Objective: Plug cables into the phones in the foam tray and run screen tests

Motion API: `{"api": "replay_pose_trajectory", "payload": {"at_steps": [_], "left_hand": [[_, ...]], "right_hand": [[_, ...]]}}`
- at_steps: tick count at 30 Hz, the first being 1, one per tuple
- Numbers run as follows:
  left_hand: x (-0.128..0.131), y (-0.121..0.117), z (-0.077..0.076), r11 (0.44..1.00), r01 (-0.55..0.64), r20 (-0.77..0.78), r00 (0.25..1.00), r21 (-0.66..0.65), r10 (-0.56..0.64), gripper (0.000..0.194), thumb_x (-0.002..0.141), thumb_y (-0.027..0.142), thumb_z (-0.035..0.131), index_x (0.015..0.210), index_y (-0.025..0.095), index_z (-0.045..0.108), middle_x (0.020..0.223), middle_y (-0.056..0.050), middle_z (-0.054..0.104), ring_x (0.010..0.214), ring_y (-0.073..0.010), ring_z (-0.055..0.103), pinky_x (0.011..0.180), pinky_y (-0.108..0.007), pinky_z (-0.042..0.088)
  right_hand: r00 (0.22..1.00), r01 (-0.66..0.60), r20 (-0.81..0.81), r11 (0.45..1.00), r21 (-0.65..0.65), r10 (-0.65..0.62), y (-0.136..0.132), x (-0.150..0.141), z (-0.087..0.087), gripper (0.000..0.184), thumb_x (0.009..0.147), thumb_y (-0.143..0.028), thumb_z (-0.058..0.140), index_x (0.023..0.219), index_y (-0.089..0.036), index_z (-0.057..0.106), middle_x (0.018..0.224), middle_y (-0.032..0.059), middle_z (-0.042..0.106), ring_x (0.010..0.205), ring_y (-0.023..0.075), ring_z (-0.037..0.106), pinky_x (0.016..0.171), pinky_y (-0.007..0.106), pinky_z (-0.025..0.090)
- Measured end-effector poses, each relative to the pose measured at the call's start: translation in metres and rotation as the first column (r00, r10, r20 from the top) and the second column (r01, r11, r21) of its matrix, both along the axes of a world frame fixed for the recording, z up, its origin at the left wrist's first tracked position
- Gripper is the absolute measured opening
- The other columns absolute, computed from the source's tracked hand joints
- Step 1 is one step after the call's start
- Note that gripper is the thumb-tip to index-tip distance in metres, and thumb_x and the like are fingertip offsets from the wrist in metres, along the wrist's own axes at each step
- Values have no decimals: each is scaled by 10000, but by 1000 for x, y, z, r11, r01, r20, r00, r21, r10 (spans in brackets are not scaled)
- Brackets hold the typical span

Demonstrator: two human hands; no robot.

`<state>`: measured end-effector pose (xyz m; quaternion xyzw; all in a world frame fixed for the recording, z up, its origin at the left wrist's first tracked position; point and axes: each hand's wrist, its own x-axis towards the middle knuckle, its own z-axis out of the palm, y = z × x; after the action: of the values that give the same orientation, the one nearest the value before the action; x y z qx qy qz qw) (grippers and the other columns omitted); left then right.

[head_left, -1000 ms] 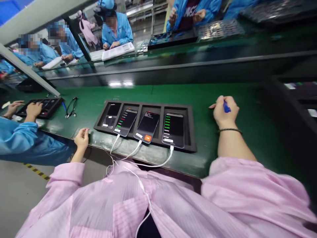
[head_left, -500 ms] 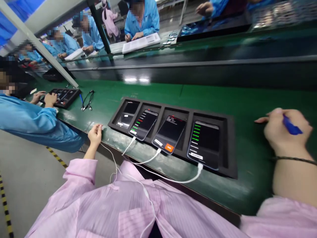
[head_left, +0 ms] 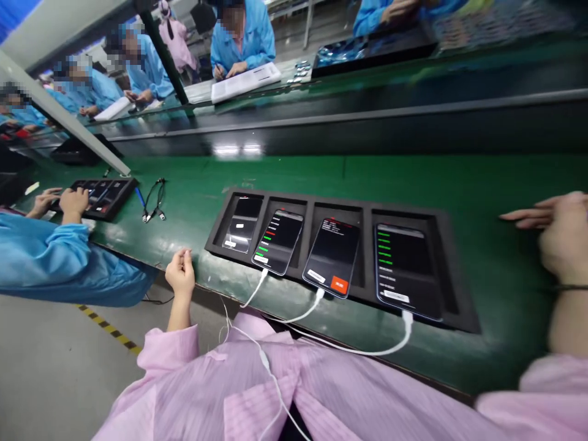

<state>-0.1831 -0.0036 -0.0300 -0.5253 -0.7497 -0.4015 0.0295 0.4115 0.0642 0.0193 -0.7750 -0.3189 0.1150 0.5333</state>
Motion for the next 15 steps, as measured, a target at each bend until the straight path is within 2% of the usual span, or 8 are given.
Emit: {"api": "replay_pose_trajectory", "payload": {"at_steps": [2,4,10,13,15], "left_hand": [[1,0,3,1000,0,-3,1000,-14,0,412,917,498,488,915,163,728,543,9,542,526,-143,518,597,-245,371],[1,1,6,999,13,0,1000,-34,-13,399,888,502,511,894,168,728,526,15,516,527,-144,510,596,-246,366],[6,4,18,999,-10,18,1000,-44,11,368,833,522,560,840,187,712,496,33,466,500,-140,471,560,-245,352],[19,4,22,999,-5,154,988,37,-1,421,834,573,543,842,179,690,534,19,501,504,-136,457,536,-246,360],[33,-2,23,991,38,284,956,129,-74,482,867,618,498,820,172,674,519,23,468,474,-128,415,499,-250,346]], "right_hand": [[996,46,-78,998,-38,-49,-2,-5,9,340,903,-216,432,566,-239,393,456,13,450,466,176,524,508,298,381],[995,55,-83,996,-63,-60,-4,-5,11,309,879,-219,445,573,-238,406,470,22,471,484,183,538,513,301,386],[993,8,117,993,-116,6,-1,12,-10,279,829,-400,474,591,-260,434,481,28,505,567,232,589,587,378,468],[984,-38,167,986,-159,65,-2,16,-14,243,838,-390,458,632,-260,465,516,12,533,659,232,602,744,418,512],[977,-42,196,983,-180,77,-4,16,-13,206,831,-335,456,641,-257,478,535,7,542,755,236,626,873,428,510]]}}
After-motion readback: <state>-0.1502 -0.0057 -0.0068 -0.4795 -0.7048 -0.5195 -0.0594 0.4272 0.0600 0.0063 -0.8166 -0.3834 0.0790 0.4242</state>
